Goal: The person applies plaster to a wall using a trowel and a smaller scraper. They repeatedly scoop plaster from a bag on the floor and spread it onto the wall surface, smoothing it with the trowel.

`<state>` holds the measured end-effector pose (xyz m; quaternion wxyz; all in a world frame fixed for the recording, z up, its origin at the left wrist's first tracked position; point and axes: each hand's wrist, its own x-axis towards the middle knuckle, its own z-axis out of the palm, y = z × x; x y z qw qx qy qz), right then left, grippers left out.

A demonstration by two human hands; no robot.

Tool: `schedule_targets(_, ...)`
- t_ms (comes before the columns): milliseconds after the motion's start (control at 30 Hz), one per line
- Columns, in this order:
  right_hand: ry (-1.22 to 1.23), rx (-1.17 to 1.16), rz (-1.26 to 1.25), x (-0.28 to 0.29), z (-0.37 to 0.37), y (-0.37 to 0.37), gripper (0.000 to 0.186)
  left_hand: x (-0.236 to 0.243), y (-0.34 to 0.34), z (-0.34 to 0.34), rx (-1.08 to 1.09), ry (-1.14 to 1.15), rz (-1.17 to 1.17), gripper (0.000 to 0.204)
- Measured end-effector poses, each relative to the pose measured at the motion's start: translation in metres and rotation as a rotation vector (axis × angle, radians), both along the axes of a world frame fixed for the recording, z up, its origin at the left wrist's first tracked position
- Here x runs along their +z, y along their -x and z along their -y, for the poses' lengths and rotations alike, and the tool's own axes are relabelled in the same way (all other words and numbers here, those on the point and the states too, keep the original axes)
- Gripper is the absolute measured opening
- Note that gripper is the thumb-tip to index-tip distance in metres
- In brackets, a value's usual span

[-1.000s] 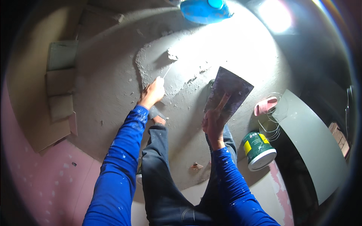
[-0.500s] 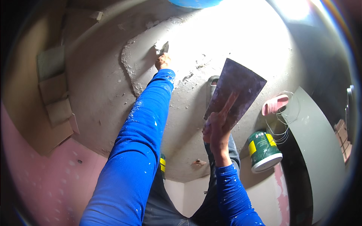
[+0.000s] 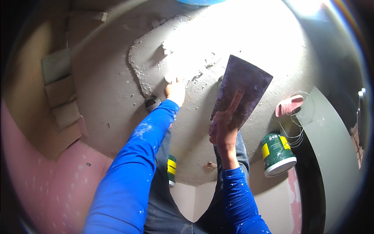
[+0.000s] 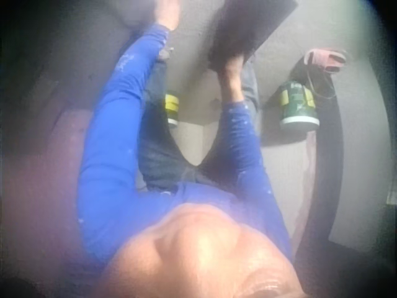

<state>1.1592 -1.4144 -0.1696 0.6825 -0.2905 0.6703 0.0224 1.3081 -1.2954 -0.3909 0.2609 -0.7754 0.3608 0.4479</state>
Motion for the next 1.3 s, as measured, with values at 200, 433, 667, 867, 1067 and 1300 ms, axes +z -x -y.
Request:
schedule_targets(200,0.063,-0.103,0.096,-0.005,-0.006,-0.002,0.024,0.053,-0.113,-0.010,-0.115,0.205,0.132,0.054)
schedule_targets(433,-0.010,-0.029,-0.022,-0.010,-0.005,0.000,0.030,0.006,-0.214,0.076,-0.165,0.201,0.022,0.022)
schedule_targets(667,-0.053,-0.070,-0.017,-0.006,0.002,-0.006,0.030,-0.010,-0.166,0.061,-0.371,0.178,0.032,0.025)
schedule_targets(867,-0.036,-0.098,-0.027,-0.006,-0.001,-0.015,0.035,-0.015,-0.123,0.002,-0.267,0.053,0.039,0.047)
schedule_targets(1067,-0.046,-0.052,-0.040,-0.010,-0.013,-0.015,0.038,-0.014,-0.074,-0.048,-0.135,0.063,0.031,0.050)
schedule_targets(1300,-0.077,0.020,-0.042,-0.015,-0.014,-0.011,0.040,0.010,-0.064,-0.051,0.060,0.010,-0.006,0.061)
